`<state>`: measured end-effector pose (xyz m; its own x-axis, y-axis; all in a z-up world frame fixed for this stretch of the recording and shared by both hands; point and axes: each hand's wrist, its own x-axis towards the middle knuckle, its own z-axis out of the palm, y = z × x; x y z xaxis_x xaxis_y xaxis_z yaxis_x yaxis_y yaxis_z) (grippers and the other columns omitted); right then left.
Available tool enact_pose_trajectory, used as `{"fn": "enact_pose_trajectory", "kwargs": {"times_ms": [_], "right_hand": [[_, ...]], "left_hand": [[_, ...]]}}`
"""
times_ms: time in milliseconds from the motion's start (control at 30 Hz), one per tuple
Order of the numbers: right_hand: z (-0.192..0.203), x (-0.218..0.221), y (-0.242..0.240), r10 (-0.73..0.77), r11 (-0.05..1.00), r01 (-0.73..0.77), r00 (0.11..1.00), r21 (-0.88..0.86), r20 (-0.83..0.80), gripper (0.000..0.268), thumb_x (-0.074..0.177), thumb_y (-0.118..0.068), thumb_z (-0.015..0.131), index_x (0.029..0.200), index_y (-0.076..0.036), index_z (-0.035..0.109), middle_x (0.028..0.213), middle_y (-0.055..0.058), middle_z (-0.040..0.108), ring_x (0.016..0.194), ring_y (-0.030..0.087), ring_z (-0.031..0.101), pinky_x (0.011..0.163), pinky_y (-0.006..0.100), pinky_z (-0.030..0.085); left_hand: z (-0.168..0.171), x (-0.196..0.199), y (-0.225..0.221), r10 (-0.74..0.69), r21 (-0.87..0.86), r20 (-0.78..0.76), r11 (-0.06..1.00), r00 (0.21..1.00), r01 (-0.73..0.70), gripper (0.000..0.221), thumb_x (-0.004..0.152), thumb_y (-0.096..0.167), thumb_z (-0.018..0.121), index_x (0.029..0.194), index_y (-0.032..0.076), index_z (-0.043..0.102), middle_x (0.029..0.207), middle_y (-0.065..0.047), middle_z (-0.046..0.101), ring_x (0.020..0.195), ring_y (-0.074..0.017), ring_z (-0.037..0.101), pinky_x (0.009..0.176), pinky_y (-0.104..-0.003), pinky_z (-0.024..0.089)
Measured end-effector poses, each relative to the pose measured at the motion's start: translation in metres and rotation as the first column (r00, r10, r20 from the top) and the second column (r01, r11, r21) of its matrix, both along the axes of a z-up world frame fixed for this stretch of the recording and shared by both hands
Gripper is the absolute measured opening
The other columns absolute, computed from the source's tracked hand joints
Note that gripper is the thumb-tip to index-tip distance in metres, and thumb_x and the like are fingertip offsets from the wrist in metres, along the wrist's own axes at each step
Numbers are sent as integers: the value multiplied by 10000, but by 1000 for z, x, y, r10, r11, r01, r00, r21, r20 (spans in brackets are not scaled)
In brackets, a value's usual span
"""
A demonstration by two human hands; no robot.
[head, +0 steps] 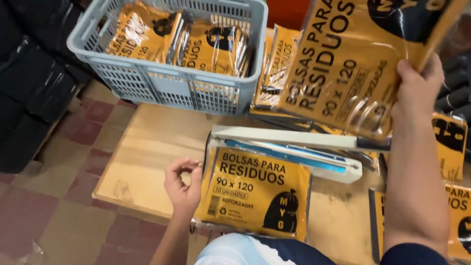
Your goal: Sealing plastic bags using a manual heat sealer and organizing them into a crate.
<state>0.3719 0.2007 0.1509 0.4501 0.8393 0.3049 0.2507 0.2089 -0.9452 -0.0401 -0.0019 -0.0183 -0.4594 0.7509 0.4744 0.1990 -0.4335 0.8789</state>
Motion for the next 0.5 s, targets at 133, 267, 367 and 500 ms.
{"fn": "enact_pose_trajectory", "kwargs": {"times_ms": [133, 267, 367, 500], "right_hand": [[-48, 35, 116, -11, 1000, 10, 998, -12, -69, 443, 933, -103, 622, 1358, -124, 498, 1206, 64, 755, 1004, 171, 809, 878, 298, 760], [-88, 42, 206, -96, 994, 94, 995, -57, -37, 319, 813, -39, 653, 1126, -95, 625, 986, 20, 736, 817, 103, 717, 674, 249, 626], [-123, 44, 251, -73, 968, 71, 997, -239, 2, 362, 792, -61, 634, 1153, -83, 648, 990, 37, 736, 825, 128, 725, 653, 269, 609], [-207, 58, 299, -52, 865, 184, 959, -468, 280, 288, 822, -107, 649, 1104, -65, 609, 817, 127, 629, 679, 247, 607, 530, 400, 475]], "left_hand": [[-15, -22, 2, 45, -4, -9, 999, 999, -45, 216, 935, 4, 600, 1132, 84, 564, 937, -61, 674, 862, -132, 665, 771, -240, 553], [-34, -39, 9, 184, -130, -44, 973, 982, -189, 184, 925, 60, 642, 1101, 68, 593, 932, -69, 689, 849, -140, 662, 777, -261, 551], [-44, -47, 12, 248, -191, -75, 947, 966, -258, 173, 920, 93, 644, 1087, 62, 607, 939, -72, 695, 841, -143, 660, 775, -269, 551], [-59, -54, 16, 283, -265, -121, 914, 951, -306, 200, 906, 130, 652, 1088, 48, 637, 933, -75, 705, 826, -139, 659, 768, -267, 553]]}}
